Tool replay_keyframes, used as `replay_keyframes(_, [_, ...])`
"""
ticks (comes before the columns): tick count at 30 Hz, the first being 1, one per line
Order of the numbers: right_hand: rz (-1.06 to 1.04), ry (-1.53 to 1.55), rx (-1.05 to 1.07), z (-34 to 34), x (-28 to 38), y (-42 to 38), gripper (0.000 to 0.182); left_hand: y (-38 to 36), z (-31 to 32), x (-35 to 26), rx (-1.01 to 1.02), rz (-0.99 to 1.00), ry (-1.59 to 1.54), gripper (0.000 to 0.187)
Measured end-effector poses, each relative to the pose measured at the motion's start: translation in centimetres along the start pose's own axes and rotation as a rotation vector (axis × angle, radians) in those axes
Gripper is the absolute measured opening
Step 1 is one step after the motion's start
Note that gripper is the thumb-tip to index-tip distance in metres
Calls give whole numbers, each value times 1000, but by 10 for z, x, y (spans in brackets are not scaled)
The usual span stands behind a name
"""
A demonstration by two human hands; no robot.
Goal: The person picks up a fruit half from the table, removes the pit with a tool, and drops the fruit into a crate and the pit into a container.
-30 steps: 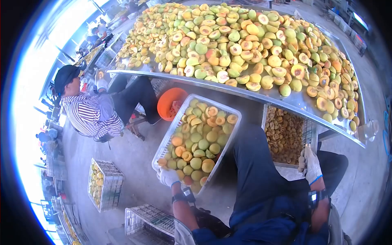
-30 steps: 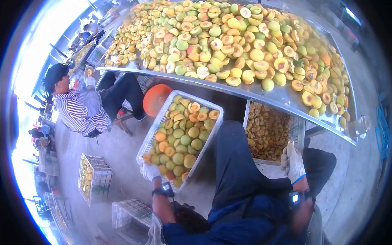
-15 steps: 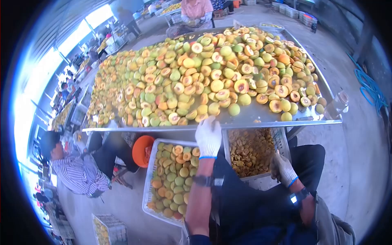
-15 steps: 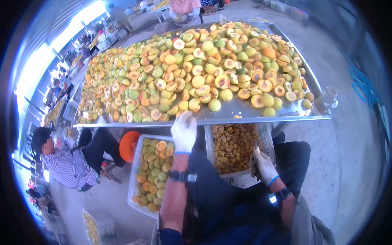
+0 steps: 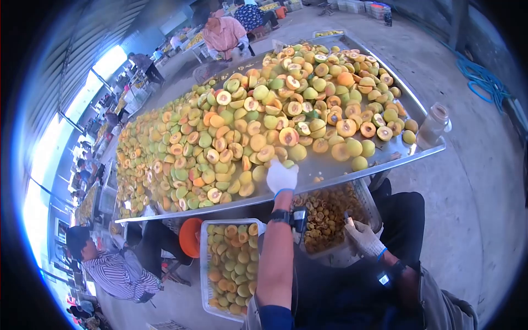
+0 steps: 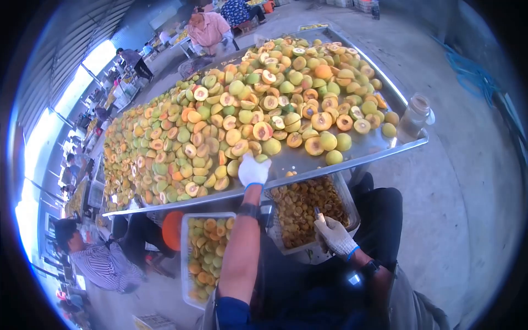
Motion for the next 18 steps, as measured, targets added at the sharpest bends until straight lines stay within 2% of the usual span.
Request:
replay_keyframes(2, [-60, -43, 18, -2, 8, -7, 35, -3, 6, 21, -154, 66, -539, 59])
replay_keyframes(3, [-56, -29, 10, -3, 14, -12, 35, -35, -28, -5, 93, -188, -1101, 47])
replay_keyframes(4, [-98, -132, 25, -2, 26, -18, 36, -51, -35, -5, 195, -117, -1331, 37])
replay_keyframes(6, [-136, -238, 42, 1, 44, -26, 37, -92, -47, -13, 356, -178, -1711, 38])
replay_keyframes(7, [-193, -293, 62, 4, 52, -30, 37, -109, -55, -15, 358, -183, -1711, 38])
replay_keyframes(9, [-304, -426, 75, 13, 72, -40, 37, -142, -57, -21, 517, -330, -1935, 44])
replay_keyframes(10, [-298, -427, 73, 16, 75, -41, 37, -155, -54, -19, 520, -336, -1937, 44])
replay_keyframes(12, [-527, -572, 37, 23, 87, -46, 35, -177, -46, -16, 488, -475, -2061, 47])
replay_keyframes(14, [-464, -637, 32, 27, 87, -48, 39, -190, -42, -19, 476, -477, -2028, 52])
replay_keyframes(16, [-524, -663, 23, 31, 86, -49, 40, -198, -40, -27, 308, -522, -2082, 57])
replay_keyframes(18, [-494, -683, -1, 33, 82, -50, 37, -206, -38, -26, 333, -456, -2079, 59])
Point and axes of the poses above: each hand's wrist, its own y-axis towards the middle knuckle, its own z-axis out of the palm, x = y × z, the point moved 4 cm from there along y, towards the middle knuckle, and after that the axes turned 4 degrees about -y, right-handed, at the moved point
